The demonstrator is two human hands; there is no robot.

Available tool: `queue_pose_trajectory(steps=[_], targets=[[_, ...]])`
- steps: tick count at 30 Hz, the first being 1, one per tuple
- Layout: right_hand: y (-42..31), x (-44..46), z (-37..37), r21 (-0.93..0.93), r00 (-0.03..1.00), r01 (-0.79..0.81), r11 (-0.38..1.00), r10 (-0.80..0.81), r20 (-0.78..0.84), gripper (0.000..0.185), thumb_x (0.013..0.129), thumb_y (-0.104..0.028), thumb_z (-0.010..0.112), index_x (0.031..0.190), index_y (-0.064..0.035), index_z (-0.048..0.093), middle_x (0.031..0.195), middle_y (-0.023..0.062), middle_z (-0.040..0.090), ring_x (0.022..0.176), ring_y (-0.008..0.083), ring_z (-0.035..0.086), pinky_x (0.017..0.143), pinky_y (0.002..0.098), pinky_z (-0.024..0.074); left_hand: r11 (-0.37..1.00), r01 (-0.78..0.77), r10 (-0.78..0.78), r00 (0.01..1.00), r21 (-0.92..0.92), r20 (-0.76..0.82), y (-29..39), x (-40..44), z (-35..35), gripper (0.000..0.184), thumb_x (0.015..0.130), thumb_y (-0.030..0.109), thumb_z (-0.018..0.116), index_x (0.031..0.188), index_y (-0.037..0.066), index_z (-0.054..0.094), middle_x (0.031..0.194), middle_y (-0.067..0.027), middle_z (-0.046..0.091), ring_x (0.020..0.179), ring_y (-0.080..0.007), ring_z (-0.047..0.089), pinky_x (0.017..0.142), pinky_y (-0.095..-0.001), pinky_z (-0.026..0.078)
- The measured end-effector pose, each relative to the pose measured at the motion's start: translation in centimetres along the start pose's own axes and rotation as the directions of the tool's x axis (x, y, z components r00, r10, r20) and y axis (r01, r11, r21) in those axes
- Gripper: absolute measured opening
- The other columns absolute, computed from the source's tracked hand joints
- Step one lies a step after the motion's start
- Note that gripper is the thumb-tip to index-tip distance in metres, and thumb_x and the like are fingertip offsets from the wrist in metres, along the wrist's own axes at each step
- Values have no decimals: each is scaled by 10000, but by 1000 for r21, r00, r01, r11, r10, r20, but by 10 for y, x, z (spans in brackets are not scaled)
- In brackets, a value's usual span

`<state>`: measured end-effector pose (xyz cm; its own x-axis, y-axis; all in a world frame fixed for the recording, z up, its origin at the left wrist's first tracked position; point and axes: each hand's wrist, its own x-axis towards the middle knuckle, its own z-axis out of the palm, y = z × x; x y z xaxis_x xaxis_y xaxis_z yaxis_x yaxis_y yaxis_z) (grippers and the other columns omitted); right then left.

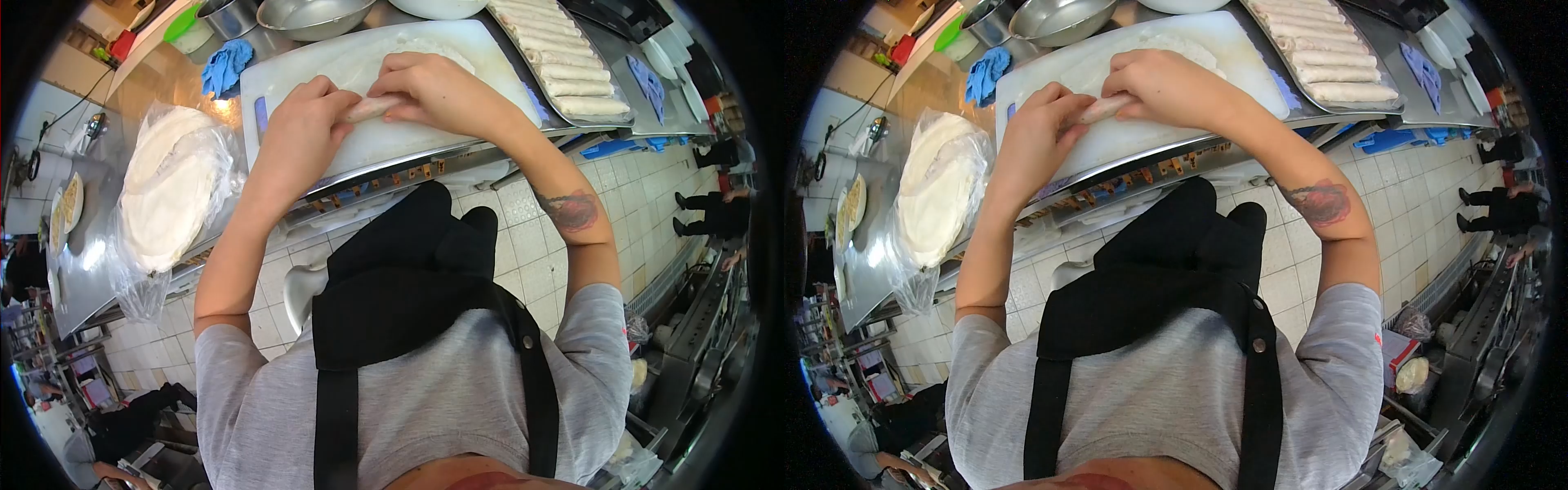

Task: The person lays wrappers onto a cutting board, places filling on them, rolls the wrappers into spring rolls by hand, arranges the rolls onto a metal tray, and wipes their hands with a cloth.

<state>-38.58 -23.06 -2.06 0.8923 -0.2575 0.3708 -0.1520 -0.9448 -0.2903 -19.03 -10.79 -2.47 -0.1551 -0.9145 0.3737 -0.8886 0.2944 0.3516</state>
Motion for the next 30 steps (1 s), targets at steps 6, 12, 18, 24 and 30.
queue_pose_trajectory(steps=[6, 12, 18, 24, 30], targets=[[23, -27, -25, 37, 995, -97, 995, 96, 20, 259, 753, -103, 795, 987, -15, 729, 920, 105, 669, 788, 274, 648, 714, 349, 522, 999, -7, 8, 999, -42, 33, -9, 1, -4, 314, 793, -16, 709, 1102, 35, 698, 975, -116, 639, 861, -303, 661, 779, -369, 527], [36, -43, -36, 131, 985, -173, 976, 173, 13, 215, 786, -135, 795, 959, -24, 733, 853, 85, 669, 758, 204, 646, 710, 321, 525, 992, 34, -26, 998, -119, 65, -13, 4, -8, 322, 786, -26, 721, 1100, 36, 688, 953, -114, 644, 848, -270, 668, 763, -340, 541], [56, -30, -42, 272, 964, -241, 932, 198, 176, 134, 840, -150, 761, 896, -38, 714, 718, 29, 607, 696, 119, 562, 674, 274, 487, 968, 168, -125, 967, -186, 223, -24, 18, -28, 165, 849, 8, 699, 1009, 13, 658, 869, -75, 666, 791, -171, 663, 748, -286, 530], [74, -14, -46, 117, 917, -317, 941, 273, 290, 120, 862, -87, 725, 959, -16, 727, 814, 36, 670, 791, 116, 620, 736, 258, 494, 955, 231, -162, 931, -185, 327, -53, 35, -25, 128, 869, 25, 682, 995, 5, 696, 842, -59, 676, 768, -144, 644, 723, -268, 509], [52, -4, -28, -32, 1000, -16, 999, 17, 7, 285, 812, -8, 667, 1094, -20, 708, 1004, 127, 665, 863, 289, 654, 796, 354, 529, 986, -15, 43, 984, -164, 173, -50, 41, -17, 214, 861, -4, 655, 1062, 26, 722, 959, -86, 692, 839, -188, 660, 753, -300, 517]])
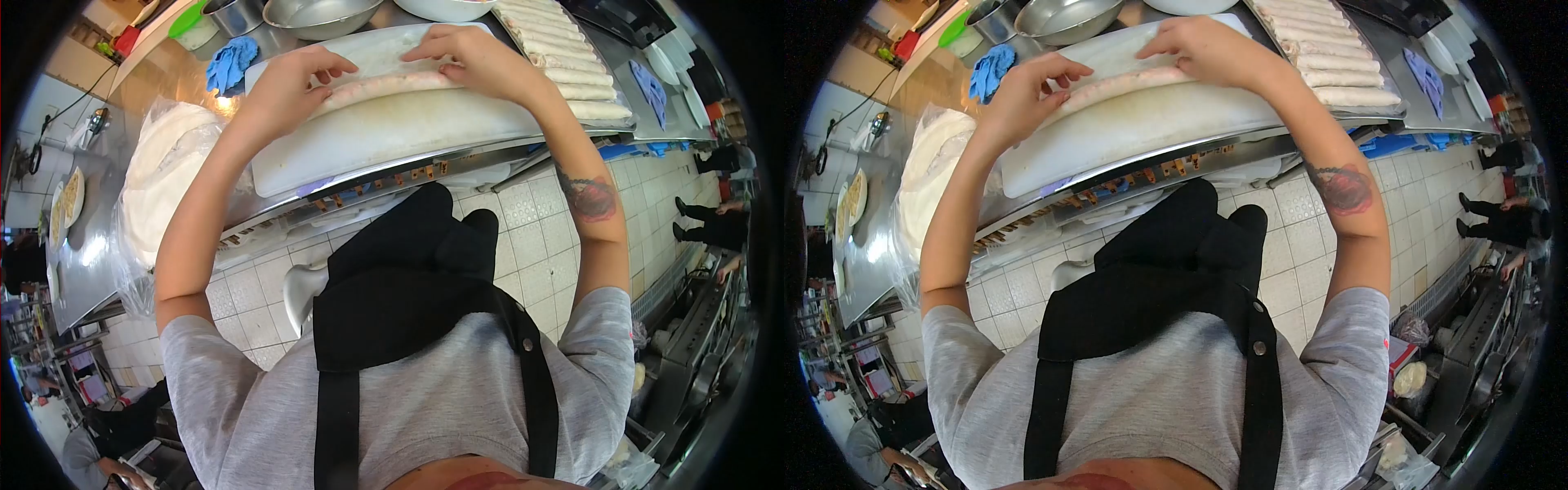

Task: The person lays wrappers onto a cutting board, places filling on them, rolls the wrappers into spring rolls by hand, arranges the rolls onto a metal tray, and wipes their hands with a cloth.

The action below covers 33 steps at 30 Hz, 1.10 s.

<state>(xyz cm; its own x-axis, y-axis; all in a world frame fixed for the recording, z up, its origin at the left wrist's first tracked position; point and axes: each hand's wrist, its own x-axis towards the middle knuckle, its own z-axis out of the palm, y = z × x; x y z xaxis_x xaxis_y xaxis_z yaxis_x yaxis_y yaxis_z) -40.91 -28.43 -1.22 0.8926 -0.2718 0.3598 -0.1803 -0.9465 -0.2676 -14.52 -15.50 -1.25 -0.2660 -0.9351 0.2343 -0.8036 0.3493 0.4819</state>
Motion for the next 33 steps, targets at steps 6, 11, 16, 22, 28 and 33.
queue_pose_trajectory(steps=[6, 11, 16, 22, 28, 33], targets=[[-27, 10, 28, -97, 989, 129, 987, -135, -55, 305, 796, -45, 696, 1101, -30, 699, 996, 132, 624, 860, 331, 630, 795, 393, 525, 996, -30, 34, 998, 79, -52, 17, -3, 18, 228, 835, 13, 674, 1060, 6, 708, 993, -129, 671, 892, -285, 670, 796, -365, 531], [-33, 13, 28, -18, 999, 42, 999, -43, -33, 273, 798, -129, 756, 1039, -9, 709, 944, 117, 619, 847, 303, 634, 758, 380, 520, 974, -68, 88, 992, 215, -87, 23, -8, 25, 221, 833, 38, 689, 1049, -10, 696, 985, -133, 653, 893, -312, 659, 794, -383, 533], [-10, -10, 6, 6, 997, -75, 997, 75, 8, 253, 787, -124, 772, 998, 7, 725, 930, 111, 638, 817, 281, 643, 745, 359, 525, 979, 12, 7, 996, 201, -89, 16, -19, 16, 215, 830, 41, 695, 1038, -13, 699, 974, -132, 652, 900, -312, 655, 791, -381, 531], [9, -32, -12, -33, 991, -123, 992, 124, 39, 280, 783, -95, 769, 1039, 8, 723, 912, 102, 651, 801, 253, 651, 743, 346, 531, 950, -38, 79, 990, 311, -119, 9, -29, 8, 199, 821, 37, 707, 1016, -6, 706, 963, -129, 661, 866, -315, 654, 773, -377, 530], [-1, -17, -28, 42, 952, -272, 961, 262, 156, 231, 792, -136, 779, 984, -22, 720, 766, 110, 678, 719, 241, 662, 716, 336, 532, 980, 174, -178, 983, 93, 43, 11, -12, -9, 201, 828, 40, 719, 1027, 16, 701, 836, -135, 673, 804, -249, 668, 750, -338, 525], [24, -6, -34, 77, 900, -346, 935, 307, 309, 150, 817, -110, 762, 949, -49, 724, 708, 29, 653, 726, 104, 604, 698, 279, 492, 984, 172, -178, 971, 50, 159, 1, 0, -21, 170, 847, 36, 706, 1012, -3, 691, 832, -126, 692, 756, -196, 666, 727, -312, 527]])
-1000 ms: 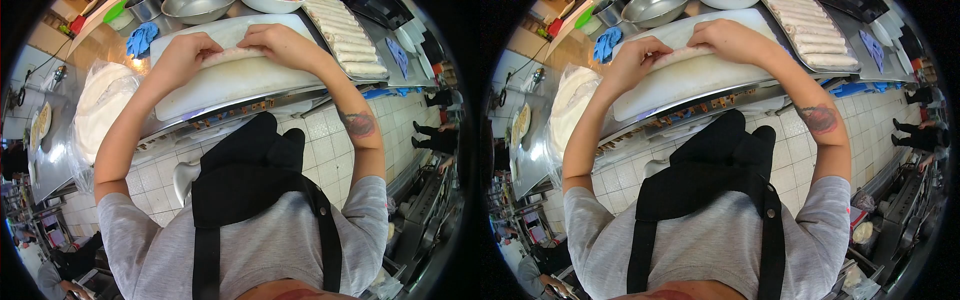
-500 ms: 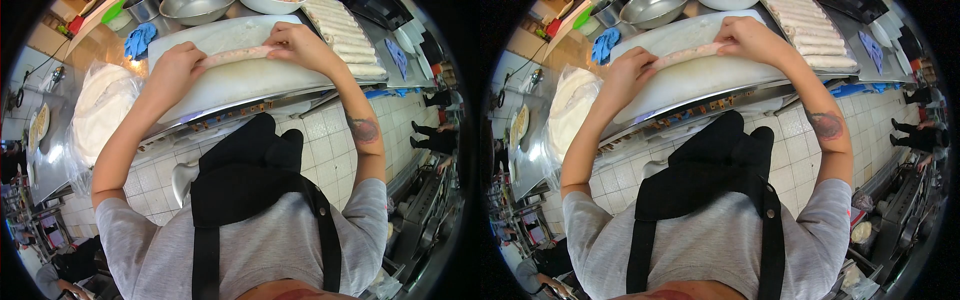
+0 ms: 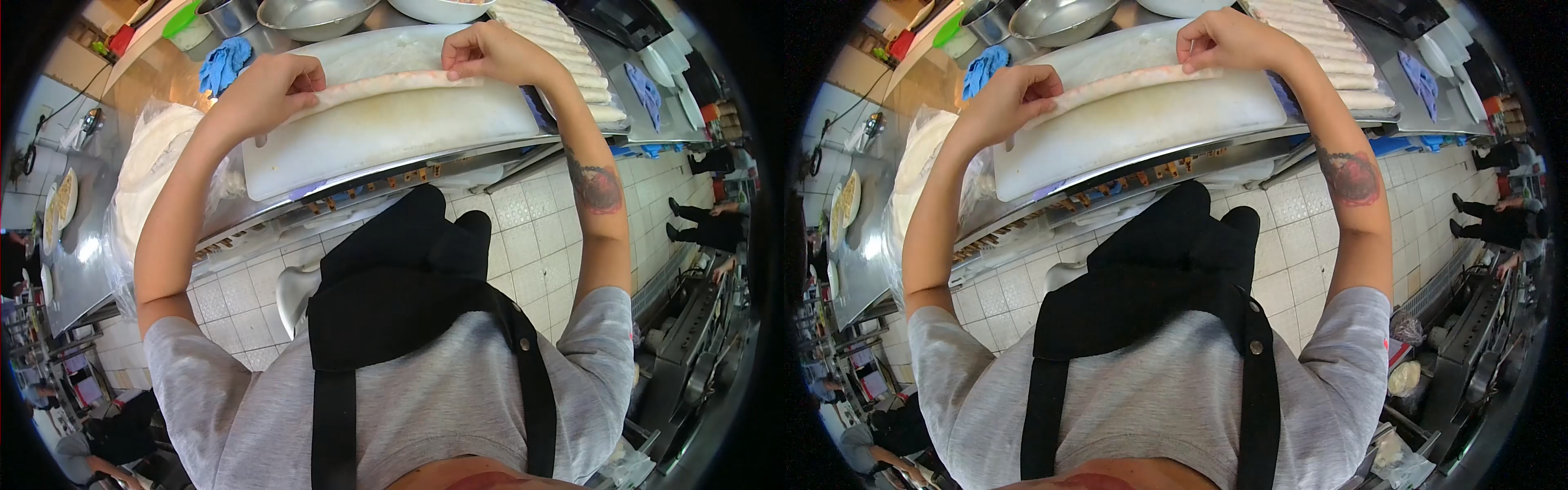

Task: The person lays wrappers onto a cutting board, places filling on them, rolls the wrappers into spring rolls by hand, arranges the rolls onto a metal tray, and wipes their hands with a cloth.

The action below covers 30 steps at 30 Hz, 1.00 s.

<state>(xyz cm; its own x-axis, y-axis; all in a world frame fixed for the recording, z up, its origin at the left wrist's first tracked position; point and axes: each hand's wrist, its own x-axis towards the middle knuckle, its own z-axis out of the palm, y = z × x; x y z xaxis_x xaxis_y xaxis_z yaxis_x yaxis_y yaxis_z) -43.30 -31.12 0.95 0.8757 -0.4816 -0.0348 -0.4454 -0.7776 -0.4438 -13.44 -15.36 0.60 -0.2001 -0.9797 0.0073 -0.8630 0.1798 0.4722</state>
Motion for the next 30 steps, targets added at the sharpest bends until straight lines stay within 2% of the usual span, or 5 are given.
queue_pose_trajectory(steps=[10, 13, 19, 22, 30], targets=[[-9, 11, 7, -173, 984, 90, 981, -114, -136, 159, 826, -48, 723, 984, -30, 733, 844, 59, 711, 768, 173, 663, 746, 282, 526, 991, -7, 24, 992, 137, -125, -6, 6, 7, 209, 839, 58, 704, 1036, -6, 731, 833, -137, 685, 763, -222, 664, 745, -314, 532], [-10, 5, 18, -142, 950, 168, 976, -198, -242, 152, 827, -21, 714, 978, -19, 725, 849, 65, 711, 785, 171, 677, 755, 286, 539, 989, -42, 66, 984, 144, -167, 3, -5, 9, 252, 806, 80, 707, 1038, -15, 732, 851, -160, 704, 785, -301, 699, 745, -379, 547], [-6, 4, 12, -94, 960, 218, 971, -231, -161, 151, 825, -68, 747, 965, -16, 726, 842, 77, 723, 772, 164, 683, 746, 303, 546, 992, -7, 21, 994, 127, -108, 2, 0, 2, 259, 802, 51, 699, 1050, -22, 707, 841, -162, 704, 788, -280, 700, 746, -359, 550], [-15, 10, 3, -86, 993, 77, 993, -84, -87, 156, 834, -112, 752, 961, -21, 736, 844, 80, 729, 767, 164, 682, 735, 300, 541, 996, -14, 23, 995, 92, -98, -6, 8, -3, 180, 813, 34, 708, 986, -14, 697, 828, -129, 698, 781, -238, 676, 733, -343, 530], [19, 41, 5, -158, 979, 184, 970, -196, -62, 119, 864, -84, 692, 956, -31, 746, 884, 73, 723, 829, 193, 683, 752, 302, 527, 983, -44, 46, 999, 177, -7, -20, 29, -12, 141, 826, 25, 690, 959, -21, 703, 843, -153, 710, 800, -249, 697, 730, -344, 529]])
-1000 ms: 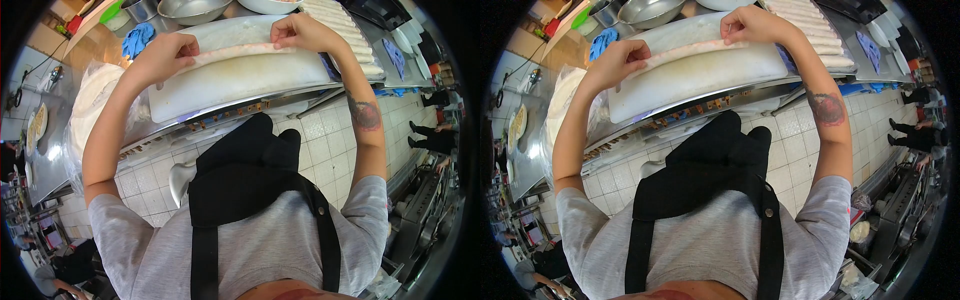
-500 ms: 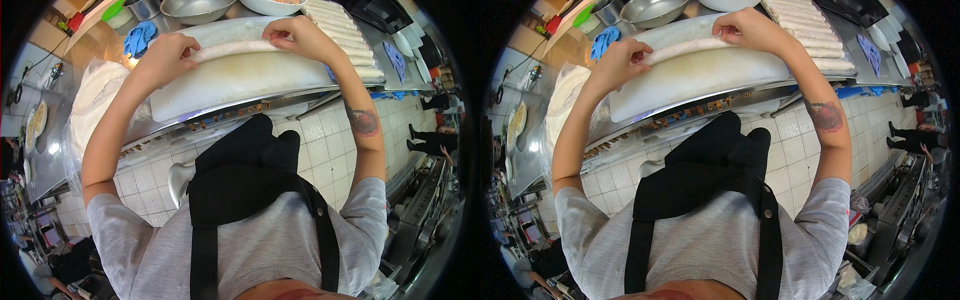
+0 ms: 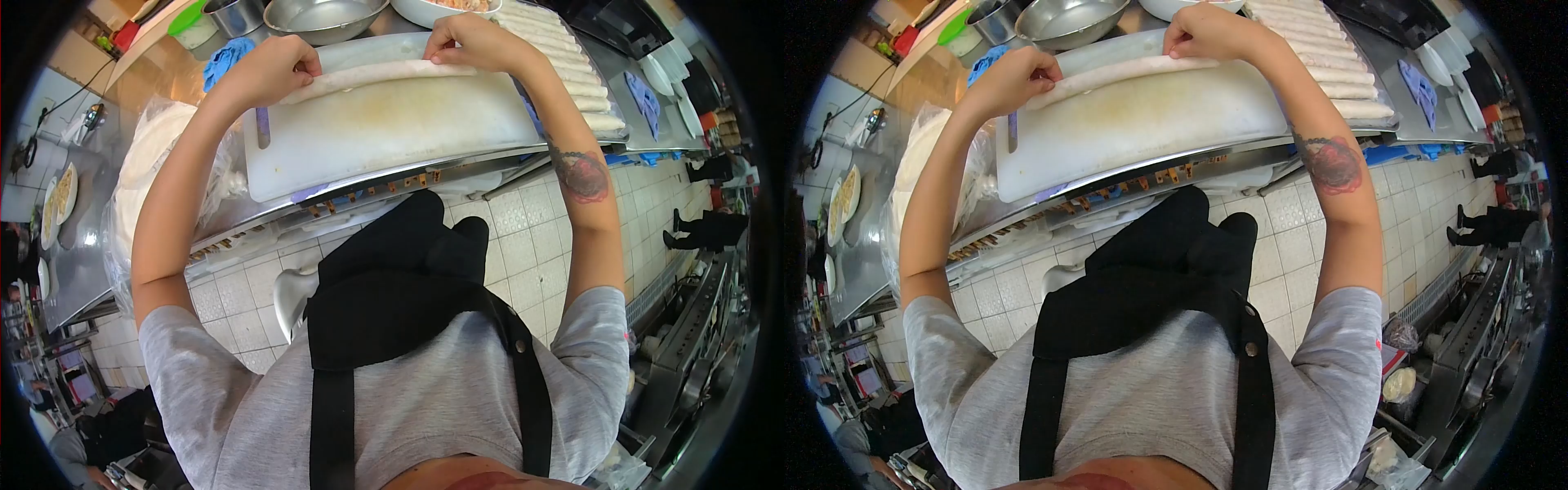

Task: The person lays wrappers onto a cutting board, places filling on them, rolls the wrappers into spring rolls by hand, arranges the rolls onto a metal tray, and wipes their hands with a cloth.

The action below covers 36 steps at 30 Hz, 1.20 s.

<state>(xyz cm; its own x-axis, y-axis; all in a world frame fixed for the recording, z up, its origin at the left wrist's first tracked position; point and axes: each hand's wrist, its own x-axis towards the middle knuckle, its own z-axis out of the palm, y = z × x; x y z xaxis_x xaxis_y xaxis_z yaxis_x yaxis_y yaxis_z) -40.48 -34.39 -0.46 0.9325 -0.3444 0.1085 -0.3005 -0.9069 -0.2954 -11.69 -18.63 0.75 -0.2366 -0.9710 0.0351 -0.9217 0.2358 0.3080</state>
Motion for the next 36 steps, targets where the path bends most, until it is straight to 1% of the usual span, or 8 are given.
queue_pose_trajectory(steps=[4, 7, 9, 16, 22, 28, 31, 36], targets=[[-8, 2, 7, -187, 997, 20, 982, -33, -67, 149, 849, -52, 670, 980, -31, 739, 919, 110, 712, 818, 242, 687, 752, 340, 537, 1000, -14, 14, 1000, 1, -27, -10, 6, 7, 152, 844, 39, 679, 979, -16, 725, 839, -148, 706, 768, -248, 688, 711, -346, 523], [-26, -9, 22, -253, 941, 70, 965, -148, -305, 197, 830, -38, 673, 1018, -38, 730, 907, 132, 707, 790, 271, 688, 744, 354, 546, 999, 52, -52, 996, -8, -78, -1, -3, 12, 217, 857, 64, 681, 1059, -8, 717, 815, -146, 699, 739, -250, 676, 696, -352, 520], [-41, -18, 22, -200, 938, 49, 979, -113, -327, 212, 829, -49, 685, 1037, -39, 724, 897, 131, 710, 778, 271, 693, 728, 352, 548, 996, 79, -82, 992, -33, -94, 14, -14, 10, 261, 861, 81, 688, 1108, -4, 700, 806, -149, 699, 730, -255, 672, 689, -354, 519], [-34, -12, 16, -149, 975, 2, 989, -35, -219, 179, 852, -81, 693, 1019, -32, 732, 922, 136, 729, 782, 273, 705, 726, 348, 550, 997, 36, -45, 990, -72, -132, 5, -8, 13, 220, 864, 100, 698, 1048, -17, 668, 815, -152, 696, 709, -257, 661, 673, -353, 510], [-10, 11, 15, -47, 993, -8, 999, 3, -116, 158, 869, -80, 676, 1002, -26, 741, 944, 151, 719, 840, 287, 699, 761, 362, 545, 996, 15, -15, 1000, 83, 6, -3, 8, 1, 165, 871, 97, 669, 997, -9, 662, 832, -154, 698, 786, -271, 674, 712, -361, 508], [-15, 18, 21, -242, 989, -17, 970, -19, -149, 190, 859, -77, 671, 1034, -43, 736, 978, 127, 670, 895, 282, 682, 764, 369, 538, 1000, 8, -8, 1000, 9, 8, -20, 17, 8, 151, 859, 89, 659, 962, -20, 679, 827, -158, 688, 781, -261, 662, 704, -360, 498], [-32, 13, 29, -284, 942, 71, 956, -158, -296, 251, 837, -65, 674, 1085, -57, 712, 991, 119, 673, 893, 292, 678, 782, 383, 543, 998, 60, -61, 997, 25, 43, -12, 14, 3, 177, 857, 97, 666, 990, -18, 684, 844, -158, 685, 794, -251, 668, 715, -353, 504], [-50, -3, 38, -290, 926, 110, 951, -204, -318, 311, 813, -35, 663, 1122, -56, 686, 1011, 119, 667, 900, 308, 670, 798, 397, 541, 1000, -25, 27, 967, 12, -255, 6, -15, 23, 205, 836, 96, 691, 1013, -8, 697, 912, -154, 679, 796, -253, 672, 736, -377, 529]])
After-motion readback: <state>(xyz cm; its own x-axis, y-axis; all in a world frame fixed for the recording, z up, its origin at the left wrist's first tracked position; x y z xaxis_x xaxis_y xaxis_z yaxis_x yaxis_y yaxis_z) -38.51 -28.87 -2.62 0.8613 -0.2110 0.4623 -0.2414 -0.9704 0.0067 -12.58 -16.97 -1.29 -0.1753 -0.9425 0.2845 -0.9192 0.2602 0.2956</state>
